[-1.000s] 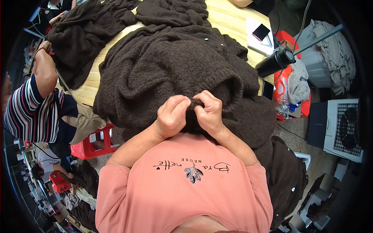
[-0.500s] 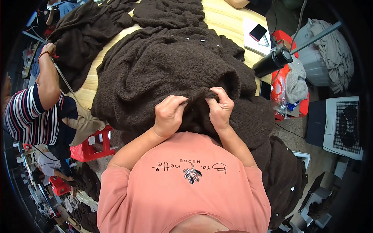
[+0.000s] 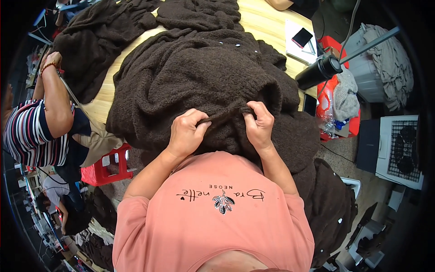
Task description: Inspecting pieces of brown fleece fabric for defects and preparing them on a workbench.
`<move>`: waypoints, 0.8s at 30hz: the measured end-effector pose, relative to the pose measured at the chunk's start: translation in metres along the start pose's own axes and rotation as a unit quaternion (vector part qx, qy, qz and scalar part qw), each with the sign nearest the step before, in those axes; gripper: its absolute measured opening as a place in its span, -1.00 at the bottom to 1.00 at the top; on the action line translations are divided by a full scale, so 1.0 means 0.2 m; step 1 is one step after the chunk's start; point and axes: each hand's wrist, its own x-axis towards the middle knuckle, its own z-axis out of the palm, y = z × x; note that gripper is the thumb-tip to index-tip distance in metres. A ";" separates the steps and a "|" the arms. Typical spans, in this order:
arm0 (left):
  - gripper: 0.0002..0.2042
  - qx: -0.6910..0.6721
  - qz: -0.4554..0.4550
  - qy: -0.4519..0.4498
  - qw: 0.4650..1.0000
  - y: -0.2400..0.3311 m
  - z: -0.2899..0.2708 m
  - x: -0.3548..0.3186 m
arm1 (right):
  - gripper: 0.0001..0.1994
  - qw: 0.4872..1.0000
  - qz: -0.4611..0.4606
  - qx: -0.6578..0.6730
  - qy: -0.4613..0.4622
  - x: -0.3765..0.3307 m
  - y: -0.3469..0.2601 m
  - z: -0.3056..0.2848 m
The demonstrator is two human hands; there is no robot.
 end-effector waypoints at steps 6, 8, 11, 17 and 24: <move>-0.89 -0.077 -0.039 -0.097 0.992 0.00 -0.03 0.00 | -0.78 1.000 0.008 0.024 0.008 -0.02 0.00 0.00; -0.95 -0.273 -0.152 -0.143 0.939 0.00 -0.06 0.01 | -0.78 1.000 0.002 0.022 0.008 -0.02 0.00 -0.01; -0.94 -0.395 -0.185 -0.161 0.885 0.01 -0.06 0.01 | -0.76 1.000 -0.001 0.015 0.001 -0.02 0.00 0.01; -0.92 -0.460 -0.254 -0.128 0.841 0.01 -0.03 0.02 | -0.69 0.999 0.013 0.033 0.012 -0.02 -0.04 -0.04; -0.93 -0.530 -0.213 -0.123 0.811 0.00 -0.17 0.07 | -0.83 0.902 0.052 0.175 -0.392 -0.03 -0.03 -0.24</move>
